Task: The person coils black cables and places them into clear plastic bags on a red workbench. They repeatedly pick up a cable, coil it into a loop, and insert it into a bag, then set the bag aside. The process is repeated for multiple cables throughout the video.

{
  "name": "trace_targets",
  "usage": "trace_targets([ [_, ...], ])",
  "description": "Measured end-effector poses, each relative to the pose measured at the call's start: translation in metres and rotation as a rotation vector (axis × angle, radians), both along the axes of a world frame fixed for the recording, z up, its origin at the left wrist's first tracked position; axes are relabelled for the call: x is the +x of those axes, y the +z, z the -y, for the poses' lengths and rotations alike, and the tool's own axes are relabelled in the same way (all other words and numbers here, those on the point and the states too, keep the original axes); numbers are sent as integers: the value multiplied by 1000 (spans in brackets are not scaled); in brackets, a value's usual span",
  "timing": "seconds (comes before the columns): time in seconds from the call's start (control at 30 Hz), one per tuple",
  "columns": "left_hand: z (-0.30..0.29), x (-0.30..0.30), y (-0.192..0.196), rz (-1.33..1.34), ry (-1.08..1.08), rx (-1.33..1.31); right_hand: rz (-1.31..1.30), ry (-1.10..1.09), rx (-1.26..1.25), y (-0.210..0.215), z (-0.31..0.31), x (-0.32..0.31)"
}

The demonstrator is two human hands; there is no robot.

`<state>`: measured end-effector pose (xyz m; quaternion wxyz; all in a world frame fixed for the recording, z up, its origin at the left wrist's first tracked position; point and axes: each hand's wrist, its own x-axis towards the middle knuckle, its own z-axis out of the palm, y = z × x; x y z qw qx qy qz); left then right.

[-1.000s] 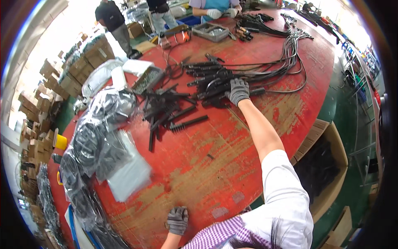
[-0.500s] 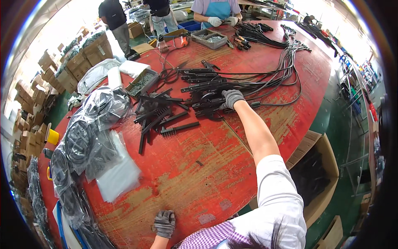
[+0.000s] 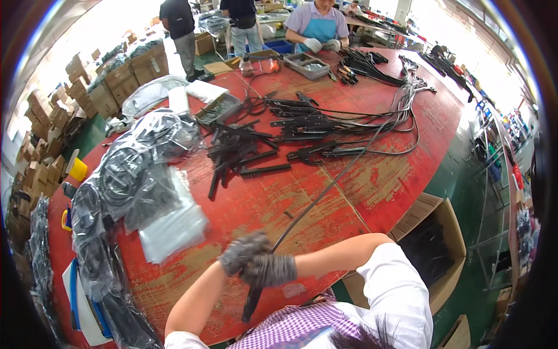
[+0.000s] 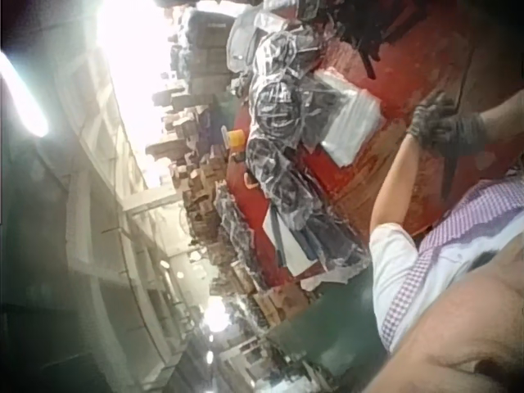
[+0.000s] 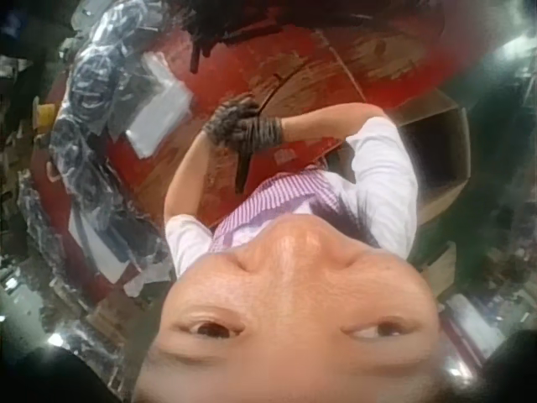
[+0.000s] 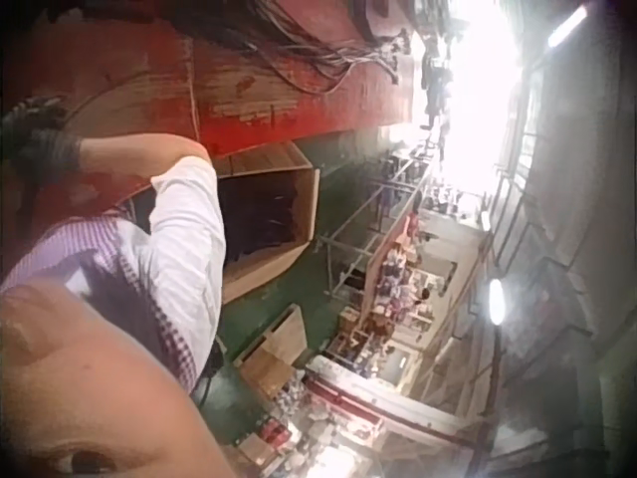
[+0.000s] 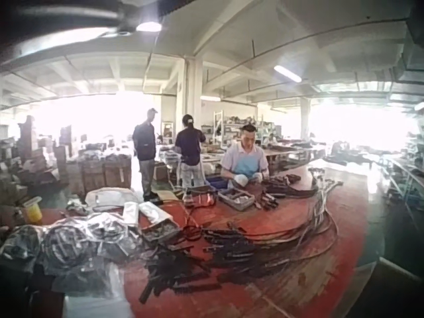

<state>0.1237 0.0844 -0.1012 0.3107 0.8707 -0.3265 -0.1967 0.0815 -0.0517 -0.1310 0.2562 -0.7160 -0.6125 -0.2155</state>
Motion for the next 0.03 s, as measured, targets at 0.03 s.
trace_targets([
  [0.03, -10, -2, 5, 12, 7, 8, 12, 7, 8, 3, -9, -1],
])
